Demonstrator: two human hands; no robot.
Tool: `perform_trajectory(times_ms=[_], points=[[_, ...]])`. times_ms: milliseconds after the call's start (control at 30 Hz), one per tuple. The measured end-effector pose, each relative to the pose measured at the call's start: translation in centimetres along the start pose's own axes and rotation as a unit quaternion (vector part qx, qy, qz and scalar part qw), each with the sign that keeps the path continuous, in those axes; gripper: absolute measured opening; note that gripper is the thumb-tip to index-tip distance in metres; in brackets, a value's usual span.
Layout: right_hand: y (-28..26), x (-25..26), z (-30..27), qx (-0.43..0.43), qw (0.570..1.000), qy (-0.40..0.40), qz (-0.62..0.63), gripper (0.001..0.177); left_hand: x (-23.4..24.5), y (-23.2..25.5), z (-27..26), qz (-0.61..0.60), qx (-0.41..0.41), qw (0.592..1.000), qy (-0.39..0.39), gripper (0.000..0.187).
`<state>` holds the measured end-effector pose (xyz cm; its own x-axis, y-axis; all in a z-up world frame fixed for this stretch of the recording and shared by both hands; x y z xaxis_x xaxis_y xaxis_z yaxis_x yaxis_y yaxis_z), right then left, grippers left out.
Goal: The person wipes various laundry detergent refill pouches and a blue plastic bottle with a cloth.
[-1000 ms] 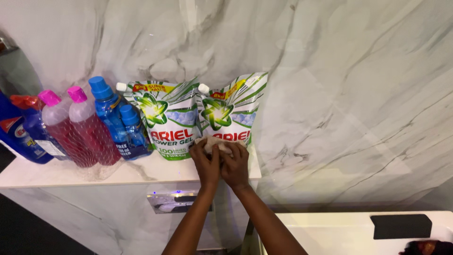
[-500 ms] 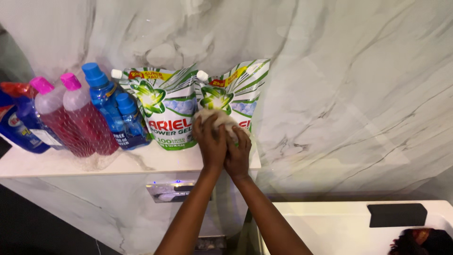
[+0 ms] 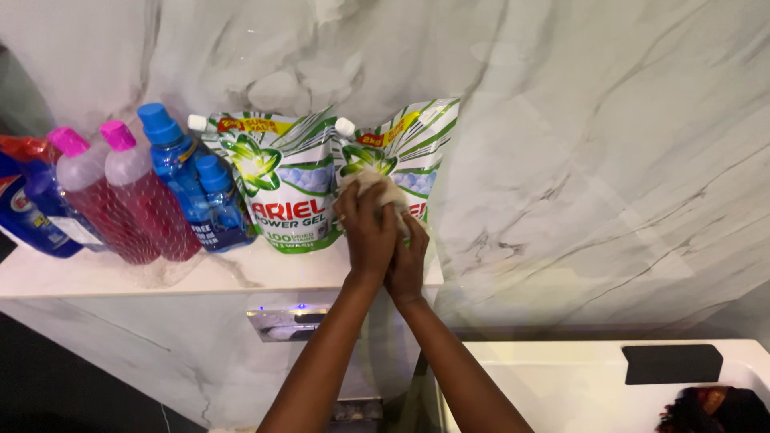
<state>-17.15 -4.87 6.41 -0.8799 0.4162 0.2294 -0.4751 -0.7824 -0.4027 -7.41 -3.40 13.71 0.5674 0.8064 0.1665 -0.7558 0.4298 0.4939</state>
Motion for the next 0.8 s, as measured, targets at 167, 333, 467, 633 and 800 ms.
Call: perform_trajectory(times_ms=[167,333,467,633,800], points=[[-0.4,0.2,0.2,0.0,1.0,-0.011,-0.005,0.047,0.1,-1.2,-1.0,0.003,0.035,0.999,0.004,0.036],[-0.1,-0.6,-0.2,0.008,0.999,-0.041,-0.032,0.038,0.3,-5.1,-4.3,-0.061,0.138,0.988,0.021,0.038],[0.1,-0.5,-0.2,0.004,0.999,-0.032,-0.015,0.038,-0.1,-4.8,-3.7,-0.078,0.157,0.984,-0.002,0.036],[2.2,-0.5,-1.0,-0.058,0.997,0.021,0.055,0.051,-0.3,2.2,0.1,0.022,-0.059,0.998,0.005,0.037],[4.9,-1.1,-1.1,-0.232,0.937,0.064,0.255,0.061,-2.3,5.3,1.6,0.025,-0.137,0.986,-0.09,0.039]])
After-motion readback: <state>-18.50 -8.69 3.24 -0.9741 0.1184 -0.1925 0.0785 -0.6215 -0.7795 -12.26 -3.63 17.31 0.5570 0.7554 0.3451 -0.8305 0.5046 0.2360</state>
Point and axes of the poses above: each hand's wrist, its own z-axis towards the middle knuckle, its own x-axis out of the back of the hand, y = z × x, the point moved 6 cm from there along z, towards the middle knuckle, and after that the axes turned 2 degrees about z, right-handed, at the moved point
